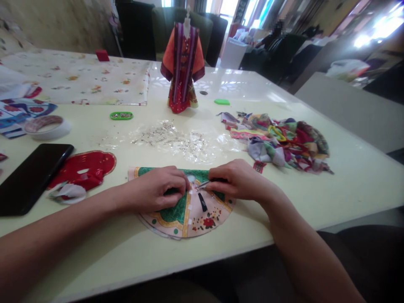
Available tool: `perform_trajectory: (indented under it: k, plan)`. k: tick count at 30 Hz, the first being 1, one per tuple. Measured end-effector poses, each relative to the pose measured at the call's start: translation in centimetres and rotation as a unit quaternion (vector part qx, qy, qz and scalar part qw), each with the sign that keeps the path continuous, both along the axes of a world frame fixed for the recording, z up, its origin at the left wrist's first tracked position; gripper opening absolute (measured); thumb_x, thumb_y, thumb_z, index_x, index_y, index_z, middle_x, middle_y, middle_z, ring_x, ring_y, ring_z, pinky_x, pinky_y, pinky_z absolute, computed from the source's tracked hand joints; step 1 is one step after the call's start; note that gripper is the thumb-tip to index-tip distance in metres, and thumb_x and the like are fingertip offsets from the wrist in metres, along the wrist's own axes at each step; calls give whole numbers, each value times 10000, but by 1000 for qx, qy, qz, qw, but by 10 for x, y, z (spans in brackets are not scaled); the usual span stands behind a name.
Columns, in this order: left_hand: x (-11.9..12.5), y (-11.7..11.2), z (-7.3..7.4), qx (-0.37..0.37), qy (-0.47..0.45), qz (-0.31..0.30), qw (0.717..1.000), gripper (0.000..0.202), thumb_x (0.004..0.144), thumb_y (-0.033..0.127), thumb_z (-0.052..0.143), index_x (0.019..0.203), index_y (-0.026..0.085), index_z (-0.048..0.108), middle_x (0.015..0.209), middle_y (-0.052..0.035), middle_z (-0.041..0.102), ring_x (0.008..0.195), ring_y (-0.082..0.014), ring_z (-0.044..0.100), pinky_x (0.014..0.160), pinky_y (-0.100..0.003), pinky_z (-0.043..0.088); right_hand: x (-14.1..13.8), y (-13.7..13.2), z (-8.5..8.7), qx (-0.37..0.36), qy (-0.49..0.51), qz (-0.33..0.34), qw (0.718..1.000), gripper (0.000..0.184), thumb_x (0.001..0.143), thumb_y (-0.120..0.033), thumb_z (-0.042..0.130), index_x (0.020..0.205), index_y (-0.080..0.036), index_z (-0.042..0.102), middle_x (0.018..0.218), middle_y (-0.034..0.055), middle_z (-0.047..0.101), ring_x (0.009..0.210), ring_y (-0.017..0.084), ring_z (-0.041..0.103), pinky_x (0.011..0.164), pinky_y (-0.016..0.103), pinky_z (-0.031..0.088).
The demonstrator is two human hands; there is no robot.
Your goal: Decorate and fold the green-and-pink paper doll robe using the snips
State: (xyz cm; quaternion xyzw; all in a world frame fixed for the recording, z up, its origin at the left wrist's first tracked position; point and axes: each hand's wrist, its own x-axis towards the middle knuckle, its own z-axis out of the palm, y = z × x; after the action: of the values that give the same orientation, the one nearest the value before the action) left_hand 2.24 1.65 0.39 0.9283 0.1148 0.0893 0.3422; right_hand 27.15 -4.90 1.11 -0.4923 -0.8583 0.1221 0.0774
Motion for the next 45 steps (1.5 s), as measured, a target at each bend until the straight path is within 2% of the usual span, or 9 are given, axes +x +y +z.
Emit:
perform_trajectory:
  k: [6,16,22,26,36,41,45]
  plan:
    - [-1,-1,0,9,5,1,1000,127,825,118,522,809,174,634,1022,-57,665,929,-167,584,835,-282,463,-3,-1,6,-39,-27,11,999,403,925,-508,477,702,-187,577,615,0,593,543,93,436,548,273,200]
    - [0,-2,-2,20,-11,-1,1000,129,820,108,523,818,179,631,996,-57,672,908,-171,589,821,-293,466,-6,-1,5,-34,-67,2,997,355,918,-469,498,715,-194,590,625,-5,595,560,98,423,553,275,193]
    - [2,-5,-5,31,-40,-15,999,122,865,134,505,841,180,616,1167,-61,655,1001,-175,577,890,-311,447,-7,-1,6,-35,-71,2,997,360,916,-470,501,704,-190,582,619,-6,587,555,98,410,554,276,188]
    - [3,-5,-4,44,-17,-24,999,140,876,123,485,832,176,607,1137,-44,676,977,-164,569,880,-304,450,-7,-2,8,-39,-60,6,997,370,916,-480,501,696,-189,566,609,-10,572,549,96,407,554,272,193]
    - [2,-5,-5,49,-31,-23,998,121,872,131,506,830,183,607,1150,-37,680,980,-162,574,873,-302,459,-7,-3,8,-49,-69,4,996,364,915,-480,502,707,-193,585,603,-8,575,546,100,418,555,270,202]
    - [1,-4,-10,62,-60,-46,995,144,851,103,515,876,201,618,1180,-40,670,1010,-161,582,897,-304,458,-7,-2,7,-52,-71,3,996,357,913,-479,503,714,-194,585,607,-10,577,550,97,418,554,266,205]
    - [-1,-3,-11,99,-36,-70,992,155,833,76,510,860,196,604,1194,-18,668,953,-158,569,865,-298,475,-8,-2,7,-52,-70,2,996,345,908,-472,510,714,-195,578,615,-12,577,558,98,416,554,265,203]
